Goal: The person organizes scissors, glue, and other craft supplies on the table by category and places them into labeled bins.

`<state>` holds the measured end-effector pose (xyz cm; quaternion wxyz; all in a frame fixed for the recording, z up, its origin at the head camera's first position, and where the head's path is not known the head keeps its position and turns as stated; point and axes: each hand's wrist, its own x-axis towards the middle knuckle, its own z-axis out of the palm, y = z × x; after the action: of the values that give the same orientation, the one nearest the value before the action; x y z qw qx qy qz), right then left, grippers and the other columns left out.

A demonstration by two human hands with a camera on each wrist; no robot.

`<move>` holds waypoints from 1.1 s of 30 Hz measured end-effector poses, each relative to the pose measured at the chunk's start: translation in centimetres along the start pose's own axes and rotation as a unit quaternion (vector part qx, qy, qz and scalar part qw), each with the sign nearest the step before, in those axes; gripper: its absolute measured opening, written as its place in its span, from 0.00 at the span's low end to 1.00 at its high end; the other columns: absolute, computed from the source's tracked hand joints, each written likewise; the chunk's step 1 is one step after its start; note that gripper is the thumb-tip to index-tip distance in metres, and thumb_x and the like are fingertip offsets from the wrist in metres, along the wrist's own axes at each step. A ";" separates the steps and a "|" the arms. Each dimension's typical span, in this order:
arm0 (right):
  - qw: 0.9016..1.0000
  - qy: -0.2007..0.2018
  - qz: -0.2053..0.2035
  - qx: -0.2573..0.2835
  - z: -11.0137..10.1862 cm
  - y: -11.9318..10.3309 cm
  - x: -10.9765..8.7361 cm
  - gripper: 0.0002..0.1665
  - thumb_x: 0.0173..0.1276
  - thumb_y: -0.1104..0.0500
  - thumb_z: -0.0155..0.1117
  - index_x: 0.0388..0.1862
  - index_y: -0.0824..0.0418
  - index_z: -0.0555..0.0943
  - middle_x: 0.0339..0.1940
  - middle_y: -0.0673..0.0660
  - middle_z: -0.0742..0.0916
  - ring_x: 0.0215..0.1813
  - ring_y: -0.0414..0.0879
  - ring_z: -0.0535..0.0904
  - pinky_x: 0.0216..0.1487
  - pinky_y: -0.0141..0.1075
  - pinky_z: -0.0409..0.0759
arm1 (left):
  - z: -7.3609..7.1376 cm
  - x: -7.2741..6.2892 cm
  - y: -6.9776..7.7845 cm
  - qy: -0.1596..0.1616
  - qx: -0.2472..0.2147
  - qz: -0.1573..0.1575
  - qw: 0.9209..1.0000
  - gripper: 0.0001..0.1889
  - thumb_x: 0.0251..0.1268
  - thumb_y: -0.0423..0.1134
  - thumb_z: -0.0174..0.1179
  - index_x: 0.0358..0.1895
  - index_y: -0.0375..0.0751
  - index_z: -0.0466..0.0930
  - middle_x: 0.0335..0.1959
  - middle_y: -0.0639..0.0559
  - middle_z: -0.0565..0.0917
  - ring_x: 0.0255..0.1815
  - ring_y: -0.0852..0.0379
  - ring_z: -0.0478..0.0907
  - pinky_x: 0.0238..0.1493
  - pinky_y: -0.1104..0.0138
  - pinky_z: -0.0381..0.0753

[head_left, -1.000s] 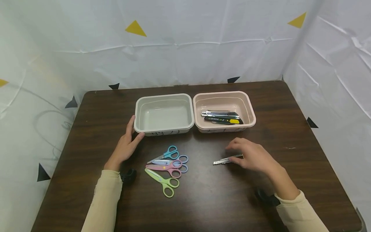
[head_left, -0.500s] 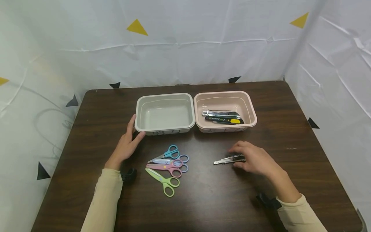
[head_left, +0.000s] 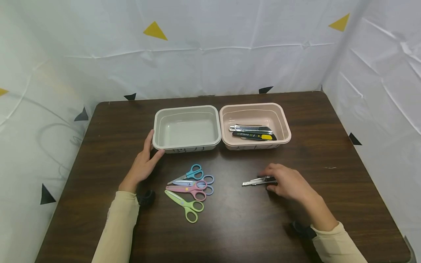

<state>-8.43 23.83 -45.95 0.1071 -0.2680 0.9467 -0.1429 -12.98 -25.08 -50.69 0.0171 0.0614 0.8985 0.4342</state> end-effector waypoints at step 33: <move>0.998 0.046 -0.001 -0.041 1.1 -1.1 -0.2 0.23 0.52 0.69 0.75 0.47 0.53 0.87 0.35 0.47 0.80 0.44 0.48 0.79 0.32 0.43 0.79 | 0.1 -0.1 0.1 0.002 -0.002 0.004 1.000 0.41 0.73 0.55 0.53 0.76 0.78 0.32 0.77 0.48 0.58 0.75 0.45 0.57 0.64 0.33 0.54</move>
<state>-7.45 22.79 -46.61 0.0527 -0.2659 0.9556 -0.1160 -12.91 -24.95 -50.64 0.0135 0.0635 0.8974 0.4364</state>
